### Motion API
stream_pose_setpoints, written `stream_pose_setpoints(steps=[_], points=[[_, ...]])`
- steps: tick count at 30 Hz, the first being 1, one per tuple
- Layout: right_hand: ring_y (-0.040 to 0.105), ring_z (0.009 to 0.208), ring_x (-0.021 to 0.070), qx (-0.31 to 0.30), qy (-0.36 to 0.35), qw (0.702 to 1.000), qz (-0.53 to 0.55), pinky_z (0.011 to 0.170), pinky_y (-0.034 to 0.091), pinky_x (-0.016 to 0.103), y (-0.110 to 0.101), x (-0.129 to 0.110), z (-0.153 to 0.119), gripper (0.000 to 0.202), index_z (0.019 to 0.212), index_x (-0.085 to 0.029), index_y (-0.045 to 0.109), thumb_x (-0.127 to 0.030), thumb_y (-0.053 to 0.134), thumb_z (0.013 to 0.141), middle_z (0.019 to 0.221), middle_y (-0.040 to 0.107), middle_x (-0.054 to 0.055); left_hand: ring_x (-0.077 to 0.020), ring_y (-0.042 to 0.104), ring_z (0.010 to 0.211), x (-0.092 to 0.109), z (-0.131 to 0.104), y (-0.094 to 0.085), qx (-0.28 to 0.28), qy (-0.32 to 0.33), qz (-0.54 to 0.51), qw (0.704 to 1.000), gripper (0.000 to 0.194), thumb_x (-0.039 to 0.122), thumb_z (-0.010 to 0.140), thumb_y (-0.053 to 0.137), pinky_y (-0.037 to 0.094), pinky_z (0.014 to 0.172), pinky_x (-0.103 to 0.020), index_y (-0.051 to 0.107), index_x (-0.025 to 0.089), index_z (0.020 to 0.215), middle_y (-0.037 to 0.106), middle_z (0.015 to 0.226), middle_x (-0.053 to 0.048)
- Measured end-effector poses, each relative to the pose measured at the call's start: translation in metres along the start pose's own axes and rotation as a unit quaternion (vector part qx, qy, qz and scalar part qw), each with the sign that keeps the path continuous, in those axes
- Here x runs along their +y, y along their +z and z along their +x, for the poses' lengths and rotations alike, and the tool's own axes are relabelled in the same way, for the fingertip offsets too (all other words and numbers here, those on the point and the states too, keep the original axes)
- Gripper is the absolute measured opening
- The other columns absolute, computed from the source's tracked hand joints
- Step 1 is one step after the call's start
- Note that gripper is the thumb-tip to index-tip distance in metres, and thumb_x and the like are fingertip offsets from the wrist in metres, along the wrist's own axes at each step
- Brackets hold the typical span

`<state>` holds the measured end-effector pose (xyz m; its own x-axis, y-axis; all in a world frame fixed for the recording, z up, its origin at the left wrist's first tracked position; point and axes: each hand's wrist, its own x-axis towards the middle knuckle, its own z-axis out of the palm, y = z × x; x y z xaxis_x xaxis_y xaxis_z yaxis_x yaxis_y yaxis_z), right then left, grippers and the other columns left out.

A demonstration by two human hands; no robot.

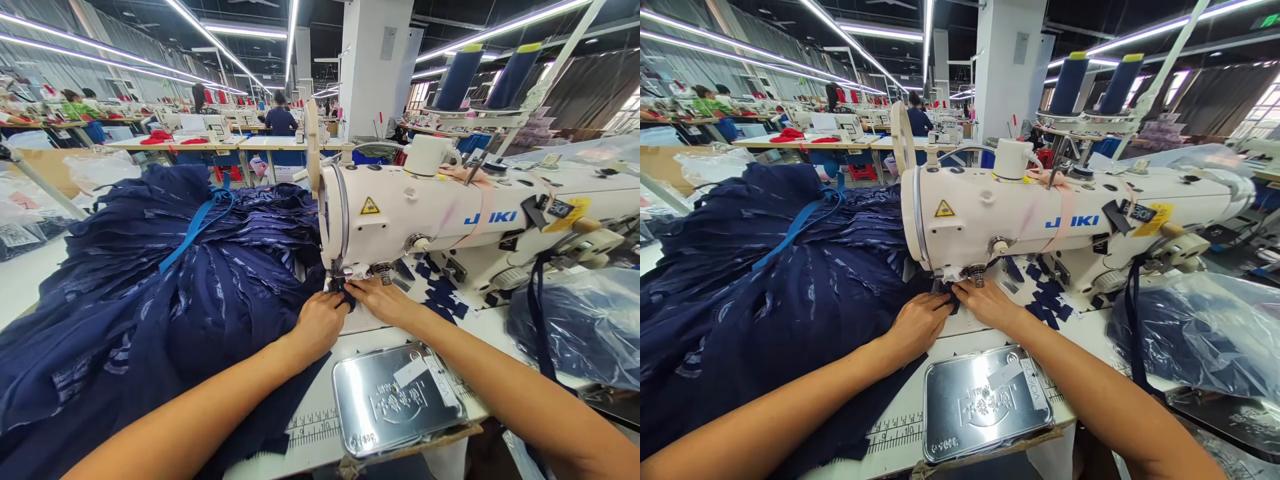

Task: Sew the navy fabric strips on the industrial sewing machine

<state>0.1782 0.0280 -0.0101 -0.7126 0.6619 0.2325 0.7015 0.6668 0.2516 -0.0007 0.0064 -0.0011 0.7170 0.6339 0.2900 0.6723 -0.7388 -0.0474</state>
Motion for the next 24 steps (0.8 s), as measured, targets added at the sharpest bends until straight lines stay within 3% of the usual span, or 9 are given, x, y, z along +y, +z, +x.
stream_pose_setpoints(steps=[9,13,17,24], points=[[0.057,0.095,0.0216,0.042,0.041,0.996,0.061,0.075,0.05,0.034,-0.001,-0.001,0.001,0.036,0.114,-0.011,0.056,-0.008,0.038,0.083,0.107,0.06,0.012,-0.0212,0.057,0.1,0.0,-0.012,0.001,0.029,0.012,0.007,0.999,0.029,0.014,0.082,0.043,0.041,0.091,-0.038,0.057,0.01,0.107,0.064,0.106,-0.011],[0.057,0.087,0.0203,0.076,0.026,0.993,0.09,0.075,0.05,0.034,-0.001,-0.005,-0.001,0.028,0.103,-0.01,0.062,-0.013,0.04,0.085,0.1,0.061,0.012,-0.0193,0.057,0.099,-0.019,-0.016,-0.006,-0.015,0.023,-0.023,0.999,0.035,0.003,0.076,0.039,0.038,0.093,-0.04,0.061,0.016,0.099,0.066,0.103,-0.007],[0.055,0.083,0.02,0.106,0.008,0.988,0.116,0.071,0.05,0.034,-0.003,-0.015,-0.002,0.027,0.097,-0.01,0.063,-0.016,0.039,0.087,0.091,0.059,0.012,-0.0182,0.057,0.093,-0.035,-0.008,-0.011,-0.031,-0.026,-0.058,0.997,0.037,0.001,0.074,0.036,0.036,0.093,-0.04,0.064,0.013,0.095,0.066,0.095,-0.007],[0.053,0.083,0.0181,0.132,-0.004,0.966,0.221,0.073,0.049,0.033,0.002,-0.01,-0.004,0.027,0.099,-0.013,0.063,-0.015,0.04,0.087,0.09,0.058,0.009,-0.0222,0.049,0.086,-0.023,-0.005,-0.009,-0.045,-0.058,-0.053,0.996,0.038,0.011,0.078,0.04,0.038,0.077,-0.041,0.062,0.02,0.108,0.058,0.09,-0.008]])
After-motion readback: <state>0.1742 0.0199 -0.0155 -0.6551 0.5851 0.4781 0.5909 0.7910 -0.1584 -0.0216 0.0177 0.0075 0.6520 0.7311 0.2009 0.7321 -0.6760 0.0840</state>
